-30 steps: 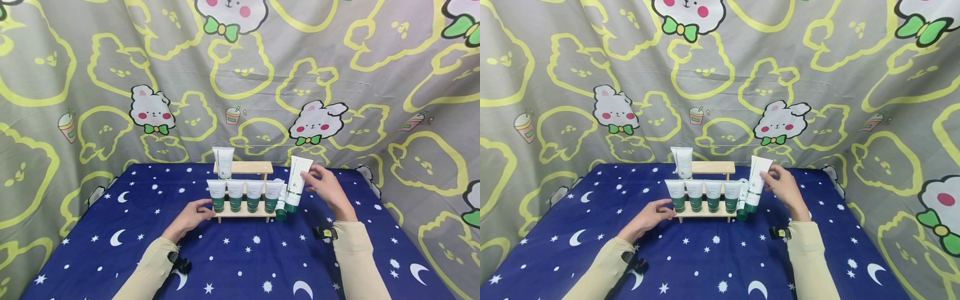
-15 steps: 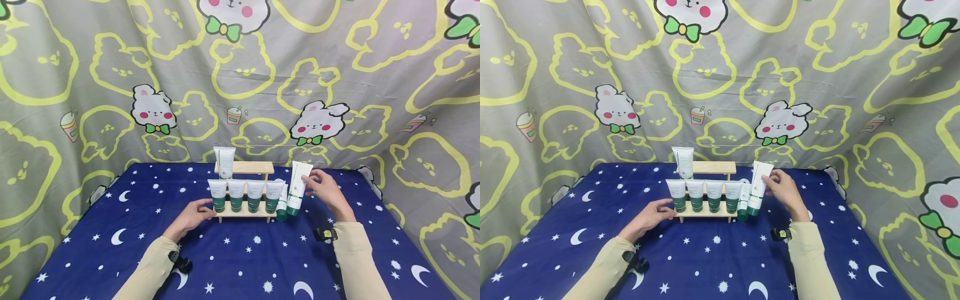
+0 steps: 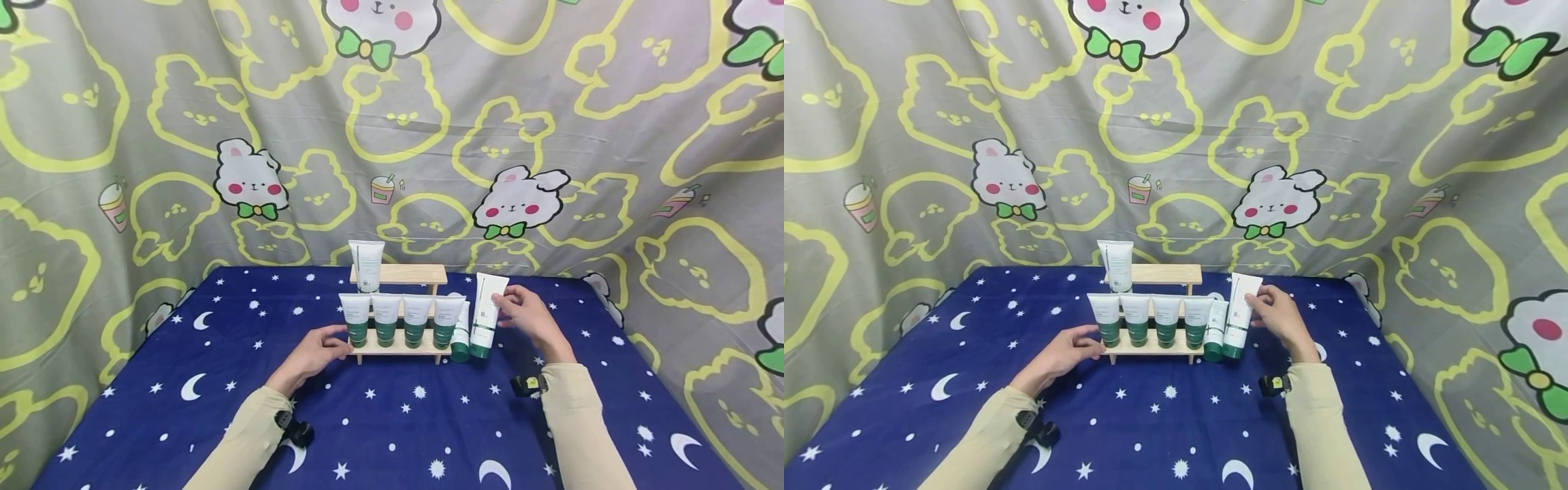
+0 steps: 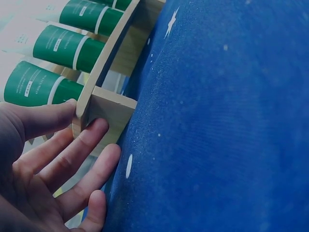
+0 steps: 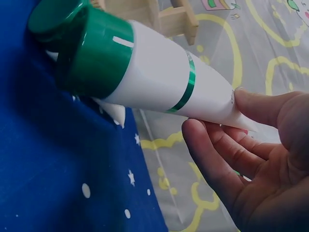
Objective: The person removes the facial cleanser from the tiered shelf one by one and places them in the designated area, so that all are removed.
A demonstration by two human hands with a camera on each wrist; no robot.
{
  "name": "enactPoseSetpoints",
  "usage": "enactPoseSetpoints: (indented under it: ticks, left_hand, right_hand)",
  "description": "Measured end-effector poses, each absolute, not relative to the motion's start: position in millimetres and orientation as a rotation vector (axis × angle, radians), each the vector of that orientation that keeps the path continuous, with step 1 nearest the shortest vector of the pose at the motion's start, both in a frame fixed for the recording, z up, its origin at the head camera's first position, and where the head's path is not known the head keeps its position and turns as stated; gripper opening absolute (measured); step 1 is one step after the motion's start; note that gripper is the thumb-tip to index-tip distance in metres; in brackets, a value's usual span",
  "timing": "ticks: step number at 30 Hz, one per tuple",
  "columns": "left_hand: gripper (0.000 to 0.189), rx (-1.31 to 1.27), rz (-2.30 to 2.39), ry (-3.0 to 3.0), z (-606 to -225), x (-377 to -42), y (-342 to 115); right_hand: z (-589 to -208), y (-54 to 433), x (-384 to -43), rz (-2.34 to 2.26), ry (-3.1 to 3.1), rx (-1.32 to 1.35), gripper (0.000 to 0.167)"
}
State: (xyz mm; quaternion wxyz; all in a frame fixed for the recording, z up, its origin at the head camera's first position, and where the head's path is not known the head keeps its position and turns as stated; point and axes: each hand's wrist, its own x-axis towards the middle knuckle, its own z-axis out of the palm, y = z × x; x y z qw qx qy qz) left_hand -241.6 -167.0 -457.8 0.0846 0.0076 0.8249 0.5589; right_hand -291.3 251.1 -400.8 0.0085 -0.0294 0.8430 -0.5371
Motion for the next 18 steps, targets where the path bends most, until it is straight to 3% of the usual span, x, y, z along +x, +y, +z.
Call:
enactPoseSetpoints:
  ticks: [18]
  left_hand:
    - [0.052, 0.022, 1.66, 2.467, -456.5, -241.5, -167.6]
  right_hand:
    - [-424.9, 247.3, -298.9, -1.63, 2.557, 0.042, 0.05]
